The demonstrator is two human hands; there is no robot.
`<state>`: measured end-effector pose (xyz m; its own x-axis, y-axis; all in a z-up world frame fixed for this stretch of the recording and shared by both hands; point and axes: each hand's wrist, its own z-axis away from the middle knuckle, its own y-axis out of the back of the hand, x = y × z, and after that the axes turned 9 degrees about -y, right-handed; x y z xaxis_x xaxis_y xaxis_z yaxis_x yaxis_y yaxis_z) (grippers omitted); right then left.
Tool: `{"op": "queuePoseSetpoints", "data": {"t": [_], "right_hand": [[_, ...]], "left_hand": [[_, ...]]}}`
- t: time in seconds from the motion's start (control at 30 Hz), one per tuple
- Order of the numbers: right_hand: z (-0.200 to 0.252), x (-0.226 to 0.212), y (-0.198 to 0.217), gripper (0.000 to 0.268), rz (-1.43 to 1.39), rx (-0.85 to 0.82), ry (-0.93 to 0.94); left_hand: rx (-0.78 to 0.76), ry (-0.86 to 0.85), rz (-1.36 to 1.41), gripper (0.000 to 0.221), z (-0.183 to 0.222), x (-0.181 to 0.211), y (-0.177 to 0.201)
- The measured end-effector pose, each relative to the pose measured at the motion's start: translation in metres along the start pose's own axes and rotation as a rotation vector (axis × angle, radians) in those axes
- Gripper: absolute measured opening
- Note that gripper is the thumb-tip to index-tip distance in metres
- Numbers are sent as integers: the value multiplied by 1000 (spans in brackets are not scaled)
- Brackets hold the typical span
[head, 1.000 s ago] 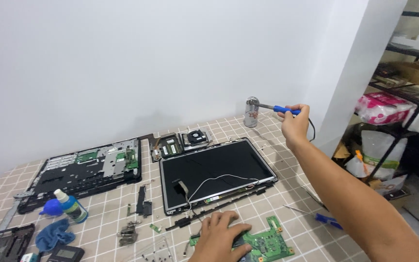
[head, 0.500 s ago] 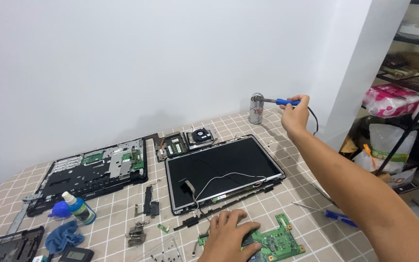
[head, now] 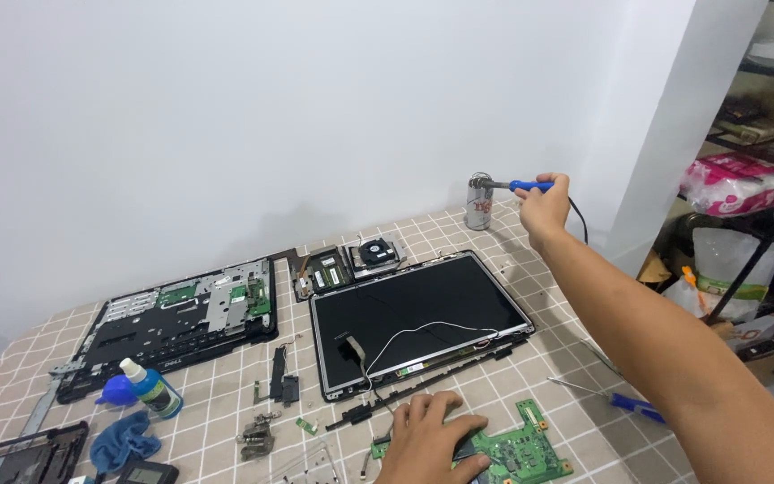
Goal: Repairing laptop motherboard circuits using a multimeter for diagnostics and a soldering iron for component attachment.
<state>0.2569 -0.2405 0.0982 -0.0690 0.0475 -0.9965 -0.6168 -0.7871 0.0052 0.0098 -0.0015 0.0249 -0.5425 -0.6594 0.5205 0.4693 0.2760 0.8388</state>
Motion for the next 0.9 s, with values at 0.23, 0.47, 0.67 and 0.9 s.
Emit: {"op": "queuePoseSetpoints", "data": {"t": [0.23, 0.47, 0.67, 0.9], "right_hand": [[-13, 14, -11, 23, 36, -27, 49], [-10, 16, -13, 28, 172, -53, 92], [-26, 3, -13, 21, 374, -62, 294], [-38, -13, -14, 21, 506, -123, 330]], "left_hand": [[10, 7, 26, 44, 5, 7, 5], [22, 12, 18, 44, 3, 6, 3], [-24, 51, 34, 46, 1, 6, 5], [-11, 42, 47, 47, 1, 3, 3]]}}
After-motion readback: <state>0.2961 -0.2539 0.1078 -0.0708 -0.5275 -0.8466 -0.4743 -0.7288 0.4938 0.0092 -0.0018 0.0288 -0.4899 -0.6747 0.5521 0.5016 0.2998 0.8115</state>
